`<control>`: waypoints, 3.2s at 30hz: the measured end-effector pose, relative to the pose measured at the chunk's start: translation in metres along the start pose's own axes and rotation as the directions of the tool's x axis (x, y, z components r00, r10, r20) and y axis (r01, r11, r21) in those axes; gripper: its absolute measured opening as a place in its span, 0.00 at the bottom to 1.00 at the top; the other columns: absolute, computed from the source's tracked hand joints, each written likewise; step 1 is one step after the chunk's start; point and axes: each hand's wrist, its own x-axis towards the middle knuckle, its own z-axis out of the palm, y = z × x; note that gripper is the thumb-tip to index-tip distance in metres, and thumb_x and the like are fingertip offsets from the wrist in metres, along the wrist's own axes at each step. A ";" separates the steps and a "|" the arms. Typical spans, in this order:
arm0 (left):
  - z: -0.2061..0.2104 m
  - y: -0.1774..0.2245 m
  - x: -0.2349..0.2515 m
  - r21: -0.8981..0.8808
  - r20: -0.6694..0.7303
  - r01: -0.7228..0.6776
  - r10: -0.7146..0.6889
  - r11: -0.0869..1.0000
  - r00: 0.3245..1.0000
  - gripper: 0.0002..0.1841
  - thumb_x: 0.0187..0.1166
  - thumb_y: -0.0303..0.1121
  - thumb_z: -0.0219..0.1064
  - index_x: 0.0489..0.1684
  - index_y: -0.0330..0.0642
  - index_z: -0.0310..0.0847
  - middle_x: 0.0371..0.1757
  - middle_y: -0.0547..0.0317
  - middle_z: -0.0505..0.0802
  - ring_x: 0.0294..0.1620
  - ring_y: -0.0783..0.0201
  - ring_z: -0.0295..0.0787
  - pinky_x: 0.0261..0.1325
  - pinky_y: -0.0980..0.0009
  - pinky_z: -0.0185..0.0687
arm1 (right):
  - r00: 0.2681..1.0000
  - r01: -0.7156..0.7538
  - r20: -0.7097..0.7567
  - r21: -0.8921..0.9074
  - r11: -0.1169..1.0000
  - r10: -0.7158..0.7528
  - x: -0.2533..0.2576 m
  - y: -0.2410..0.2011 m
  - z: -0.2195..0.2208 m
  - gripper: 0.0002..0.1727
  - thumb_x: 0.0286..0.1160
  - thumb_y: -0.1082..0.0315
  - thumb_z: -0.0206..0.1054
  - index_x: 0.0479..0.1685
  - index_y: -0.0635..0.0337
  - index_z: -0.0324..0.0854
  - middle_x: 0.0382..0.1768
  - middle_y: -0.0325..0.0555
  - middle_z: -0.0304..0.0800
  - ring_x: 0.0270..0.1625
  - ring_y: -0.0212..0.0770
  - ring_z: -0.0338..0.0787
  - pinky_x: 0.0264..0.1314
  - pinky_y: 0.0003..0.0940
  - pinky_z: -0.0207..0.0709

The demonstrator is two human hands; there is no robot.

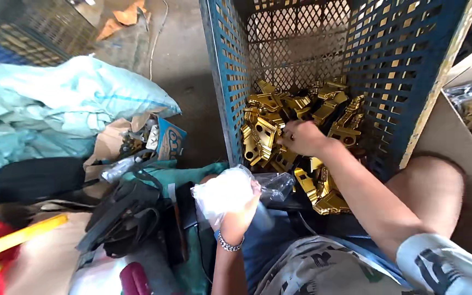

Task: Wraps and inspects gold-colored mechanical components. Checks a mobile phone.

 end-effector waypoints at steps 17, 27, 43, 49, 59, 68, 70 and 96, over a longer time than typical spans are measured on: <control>0.047 0.002 0.003 0.012 0.041 -0.097 0.096 0.995 0.994 0.24 0.59 0.31 0.82 0.47 0.20 0.84 0.43 0.49 0.94 0.49 0.75 0.91 0.60 0.79 0.85 | 0.890 0.399 -0.433 0.891 0.215 0.142 -0.154 0.069 -0.005 0.23 0.70 0.64 0.77 0.63 0.43 0.77 0.50 0.38 0.95 0.51 0.42 0.96 0.55 0.46 0.93; 0.047 0.019 0.001 -0.172 0.047 0.028 -0.020 0.985 0.999 0.21 0.63 0.26 0.81 0.50 0.21 0.81 0.44 0.57 0.94 0.49 0.77 0.91 0.60 0.78 0.87 | 0.992 0.113 -0.123 0.827 0.551 -0.020 -0.136 0.023 -0.002 0.27 0.61 0.71 0.73 0.62 0.54 0.68 0.45 0.26 0.85 0.46 0.22 0.90 0.49 0.24 0.89; 0.056 0.026 -0.010 0.132 0.203 -0.187 0.158 0.973 0.966 0.25 0.60 0.36 0.80 0.45 0.18 0.85 0.41 0.41 0.95 0.48 0.65 0.93 0.59 0.71 0.85 | 0.996 -0.025 0.088 0.366 0.930 -0.008 -0.083 -0.011 0.038 0.51 0.67 0.63 0.76 0.89 0.69 0.47 0.79 0.67 0.71 0.75 0.56 0.81 0.77 0.49 0.74; 0.052 0.024 -0.009 0.083 0.130 -0.035 0.024 0.996 0.991 0.21 0.71 0.35 0.77 0.49 0.21 0.85 0.47 0.45 0.94 0.53 0.68 0.91 0.64 0.71 0.84 | 0.995 0.078 -0.100 0.837 0.541 0.012 -0.090 0.000 0.040 0.35 0.66 0.66 0.76 0.76 0.66 0.74 0.63 0.47 0.87 0.61 0.29 0.88 0.65 0.25 0.82; 0.039 0.040 0.006 -0.448 0.249 0.278 -0.180 0.850 0.952 0.13 0.70 0.18 0.69 0.52 0.29 0.79 0.40 0.61 0.97 0.40 0.67 0.96 0.52 0.66 0.94 | 0.775 0.555 -0.632 0.672 -0.491 0.012 -0.122 0.078 0.001 0.28 0.74 0.37 0.63 0.53 0.51 0.89 0.46 0.37 0.93 0.36 0.29 0.89 0.36 0.20 0.82; 0.059 0.049 -0.010 -0.414 0.467 0.358 -0.142 0.837 0.873 0.16 0.59 0.22 0.82 0.44 0.36 0.86 0.36 0.68 0.94 0.37 0.77 0.89 0.46 0.77 0.88 | 0.996 0.092 -0.073 0.835 0.542 -0.056 -0.129 0.009 0.030 0.09 0.86 0.68 0.59 0.39 0.56 0.83 0.26 0.22 0.84 0.25 0.16 0.82 0.32 0.15 0.80; 0.050 0.033 -0.002 -0.243 0.325 0.211 -0.126 0.947 0.937 0.14 0.70 0.26 0.75 0.49 0.28 0.82 0.38 0.62 0.94 0.40 0.75 0.91 0.49 0.76 0.89 | 0.997 0.037 0.005 0.838 0.544 -0.075 -0.138 0.014 0.034 0.10 0.87 0.66 0.59 0.38 0.56 0.82 0.22 0.23 0.81 0.20 0.18 0.80 0.26 0.16 0.80; 0.043 0.006 -0.010 0.028 0.271 -0.112 0.100 0.993 0.957 0.11 0.61 0.30 0.76 0.31 0.30 0.85 0.29 0.59 0.90 0.36 0.77 0.88 0.47 0.80 0.85 | 0.982 0.105 0.061 0.615 0.782 -0.181 -0.114 0.024 0.016 0.11 0.71 0.66 0.76 0.29 0.64 0.83 0.22 0.34 0.87 0.22 0.21 0.85 0.29 0.18 0.82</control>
